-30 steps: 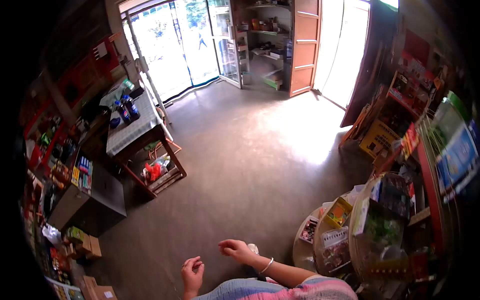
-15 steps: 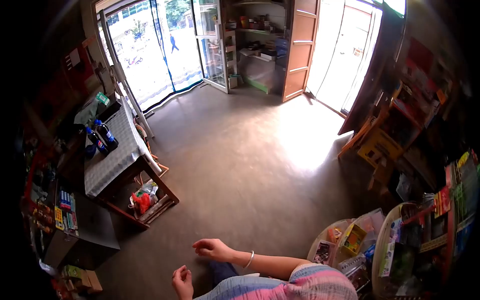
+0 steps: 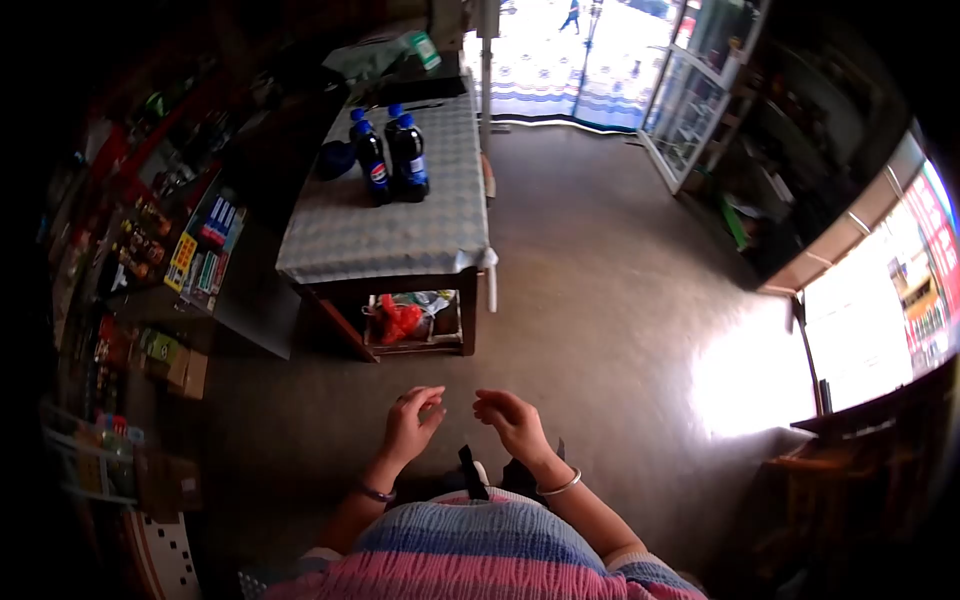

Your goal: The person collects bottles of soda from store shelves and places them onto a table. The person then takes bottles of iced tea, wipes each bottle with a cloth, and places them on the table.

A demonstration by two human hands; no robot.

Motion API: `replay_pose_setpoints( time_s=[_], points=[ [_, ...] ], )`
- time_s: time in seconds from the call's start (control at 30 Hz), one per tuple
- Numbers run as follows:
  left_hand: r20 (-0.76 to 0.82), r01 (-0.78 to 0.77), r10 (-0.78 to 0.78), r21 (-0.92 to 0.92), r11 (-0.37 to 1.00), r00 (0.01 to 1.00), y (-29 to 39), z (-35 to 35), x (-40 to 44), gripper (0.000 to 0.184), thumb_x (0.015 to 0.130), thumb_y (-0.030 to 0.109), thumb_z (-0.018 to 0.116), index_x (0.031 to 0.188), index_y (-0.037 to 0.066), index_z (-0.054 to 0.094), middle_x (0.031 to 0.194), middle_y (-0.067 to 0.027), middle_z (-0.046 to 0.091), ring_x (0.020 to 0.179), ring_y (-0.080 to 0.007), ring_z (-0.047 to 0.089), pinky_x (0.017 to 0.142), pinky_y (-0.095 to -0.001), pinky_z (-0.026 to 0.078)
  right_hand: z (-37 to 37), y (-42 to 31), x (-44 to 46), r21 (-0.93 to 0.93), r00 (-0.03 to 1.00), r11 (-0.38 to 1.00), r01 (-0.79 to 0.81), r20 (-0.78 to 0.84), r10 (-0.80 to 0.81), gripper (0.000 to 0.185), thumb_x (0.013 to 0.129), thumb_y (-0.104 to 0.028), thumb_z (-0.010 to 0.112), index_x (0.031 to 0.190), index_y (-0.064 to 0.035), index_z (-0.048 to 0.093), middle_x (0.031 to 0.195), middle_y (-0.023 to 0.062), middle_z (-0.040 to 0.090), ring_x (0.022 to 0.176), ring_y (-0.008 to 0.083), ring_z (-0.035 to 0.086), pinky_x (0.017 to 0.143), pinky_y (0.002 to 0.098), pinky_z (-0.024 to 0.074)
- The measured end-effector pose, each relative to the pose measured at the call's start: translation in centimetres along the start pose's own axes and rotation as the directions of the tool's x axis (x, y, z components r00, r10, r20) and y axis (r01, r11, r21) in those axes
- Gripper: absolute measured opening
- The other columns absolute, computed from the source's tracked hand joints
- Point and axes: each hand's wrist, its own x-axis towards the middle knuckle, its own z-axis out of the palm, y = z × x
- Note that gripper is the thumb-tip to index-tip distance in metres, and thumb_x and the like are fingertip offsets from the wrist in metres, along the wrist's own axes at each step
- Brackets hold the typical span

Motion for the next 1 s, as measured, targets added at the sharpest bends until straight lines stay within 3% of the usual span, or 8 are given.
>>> replay_pose_setpoints(
  time_s=[0.2,0.33,0.43,0.53,0.67,0.8,0.83,1.0],
  points=[
    [-0.124,0.022,-0.023,-0.008,1.000,0.992,-4.7,0.2,11.8,0.041,0.075,0.002,0.068,0.114,0.005,0.056,0.097,-0.0124,0.062,0.086,-0.0263,0.062,0.074,-0.0343,0.050,-3.5,1.2,14.9,-0.110,0.998,0.994,0.025,0.067,-0.017,0.024,0.090,0.000,0.053,0.113,0.0030,0.056,0.094,0.0075,0.064,0.088,0.0127,0.061,0.079,0.0256,0.0493],
    [-0.240,0.065,-0.067,-0.016,0.998,0.968,-8.0,-0.2,20.3,0.048,0.076,0.001,0.067,0.121,0.002,0.051,0.109,-0.0148,0.058,0.096,-0.0252,0.059,0.080,-0.0334,0.049,-4.9,0.9,27.3,-0.025,0.993,0.997,0.071,0.100,-0.068,0.027,0.087,0.001,0.056,0.115,0.0018,0.055,0.094,0.0066,0.064,0.089,0.0121,0.060,0.081,0.0263,0.0491],
    [-0.296,0.185,-0.176,0.005,0.983,0.939,-11.3,-0.2,26.0,0.064,0.075,0.004,0.070,0.132,0.003,0.039,0.122,-0.0171,0.050,0.104,-0.0268,0.055,0.082,-0.0340,0.049,-4.6,-0.9,36.0,-0.118,0.973,0.974,0.196,0.144,-0.178,0.035,0.085,0.005,0.054,0.119,-0.0008,0.052,0.106,0.0109,0.061,0.098,0.0195,0.061,0.084,0.0289,0.0501],
    [-0.365,0.223,-0.139,0.198,0.955,0.921,-12.4,-0.6,32.7,0.081,0.072,0.005,0.073,0.139,0.004,0.028,0.130,-0.0195,0.043,0.112,-0.0307,0.050,0.089,-0.0372,0.046,-4.4,-2.2,44.1,-0.248,0.913,0.881,0.402,0.185,-0.365,0.051,0.079,0.005,0.060,0.127,-0.0032,0.045,0.124,0.0139,0.050,0.112,0.0258,0.053,0.089,0.0325,0.0491],
    [-0.474,0.335,-0.196,0.228,0.914,0.858,-14.4,-0.3,39.1,0.095,0.066,0.006,0.077,0.142,0.004,0.020,0.133,-0.0235,0.038,0.117,-0.0368,0.044,0.098,-0.0434,0.038,-3.7,-2.0,50.7,-0.357,0.865,0.789,0.499,0.251,-0.434,0.067,0.075,-0.005,0.065,0.135,-0.0040,0.035,0.131,0.0203,0.043,0.120,0.0381,0.043,0.099,0.0391,0.0404],
    [-0.541,0.335,-0.184,0.194,0.922,0.820,-18.1,1.0,40.9,0.086,0.062,0.008,0.081,0.133,0.001,0.032,0.125,-0.0221,0.044,0.114,-0.0354,0.047,0.093,-0.0430,0.041,-3.8,-2.0,52.5,-0.298,0.864,0.826,0.479,0.323,-0.385,0.066,0.075,-0.007,0.065,0.134,-0.0031,0.036,0.127,0.0206,0.045,0.118,0.0374,0.045,0.099,0.0390,0.0398],
    [-0.555,0.367,-0.287,0.035,0.930,0.781,-18.4,1.3,41.2,0.084,0.061,0.010,0.082,0.130,0.001,0.035,0.123,-0.0205,0.045,0.111,-0.0334,0.050,0.088,-0.0418,0.045,-4.1,-2.0,52.9,-0.296,0.864,0.827,0.478,0.329,-0.381,0.066,0.075,-0.008,0.065,0.134,-0.0032,0.036,0.126,0.0204,0.045,0.117,0.0370,0.046,0.098,0.0390,0.0403],
    [-0.632,0.238,-0.222,-0.060,0.969,0.743,-19.4,2.5,42.7,0.070,0.065,0.004,0.080,0.123,0.001,0.041,0.116,-0.0146,0.051,0.099,-0.0274,0.058,0.081,-0.0359,0.050,-5.0,-2.7,53.5,-0.320,0.868,0.832,0.453,0.372,-0.329,0.060,0.075,-0.011,0.068,0.128,-0.0040,0.041,0.121,0.0188,0.047,0.113,0.0350,0.049,0.093,0.0387,0.0437]
  ],
)
